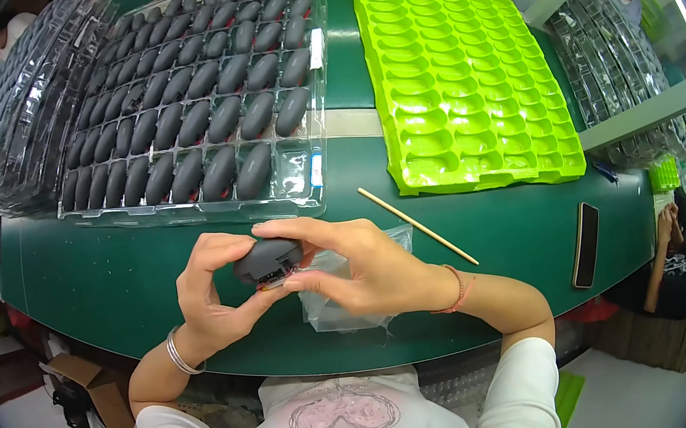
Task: The person assembles small grey electronic devices at a factory workstation. They insert a battery into the device casing, use a wooden stick to adjust internal components, and then use a screwdriver to tighten a screw. The person places the finished units into a clear plastic tray.
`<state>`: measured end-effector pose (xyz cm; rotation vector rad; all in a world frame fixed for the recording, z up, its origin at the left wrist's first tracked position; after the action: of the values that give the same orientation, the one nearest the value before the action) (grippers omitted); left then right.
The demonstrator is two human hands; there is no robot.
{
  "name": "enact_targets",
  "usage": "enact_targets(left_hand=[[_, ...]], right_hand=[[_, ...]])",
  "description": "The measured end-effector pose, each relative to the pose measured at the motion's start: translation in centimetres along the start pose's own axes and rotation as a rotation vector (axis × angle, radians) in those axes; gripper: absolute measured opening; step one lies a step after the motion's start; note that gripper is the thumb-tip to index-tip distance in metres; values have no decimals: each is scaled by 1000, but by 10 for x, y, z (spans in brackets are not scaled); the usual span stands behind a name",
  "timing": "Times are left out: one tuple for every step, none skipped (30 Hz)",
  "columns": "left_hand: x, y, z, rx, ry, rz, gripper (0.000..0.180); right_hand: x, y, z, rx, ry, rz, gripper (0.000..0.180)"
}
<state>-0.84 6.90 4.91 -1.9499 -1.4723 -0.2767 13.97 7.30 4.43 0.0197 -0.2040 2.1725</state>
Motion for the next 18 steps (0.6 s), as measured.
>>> enact_targets(left_hand=[[0,0,1,-2,-16,8,53],[-1,0,2,-5,-31,19,53],[0,1,2,-11,-44,25,53],[0,2,1,-16,-56,34,53],[-1,3,1,-23,-67,45,53],[0,7,2,-22,-80,63,53],[-1,9,3,-21,-89,81,52],[-2,12,3,-21,-97,101,52],[-3,13,5,-41,-141,112,50],[-8,13,8,-45,-191,113,51],[-12,12,12,-46,-239,108,51],[-13,12,11,-50,-228,93,52],[-12,12,11,-47,-218,74,53],[-12,13,11,-44,-211,52,55],[-12,13,10,-43,-205,50,55],[-13,13,10,-41,-200,46,56],[-14,14,10,-39,-197,39,56],[-15,13,11,-39,-195,36,56]], right_hand=[[0,0,-1,8,42,30,57],[0,1,-4,16,84,57,56],[-1,-1,-3,7,34,46,56],[-2,-2,-4,-2,-17,33,55],[-3,-3,-4,-12,-68,17,55],[-7,-5,-5,-21,-70,5,55],[-7,-6,-6,-34,-72,-8,54],[-8,-7,-7,-46,-73,-23,53],[-8,-8,-7,-52,-94,-47,51],[-6,-9,-8,-55,-120,-69,49],[-6,-9,-6,-63,-149,-84,47],[-6,-7,-6,-57,-127,-72,48],[-5,-7,-6,-48,-111,-53,49],[-7,-6,-7,-37,-93,-33,50],[-8,-7,-6,-60,-120,-46,50],[-9,-7,-5,-82,-146,-56,50],[-11,-7,-4,-105,-170,-63,50],[-11,-7,-3,-100,-174,-67,50]])
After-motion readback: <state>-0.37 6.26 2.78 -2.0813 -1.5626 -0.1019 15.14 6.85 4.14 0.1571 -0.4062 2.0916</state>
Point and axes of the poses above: each hand's wrist, its own x-axis towards the middle knuckle, its own y-axis out of the palm, z = x × y, the point moved 8 cm from there along x, towards the middle knuckle, and after that the axes turned 2 degrees about -y, right-handed, at the moved point
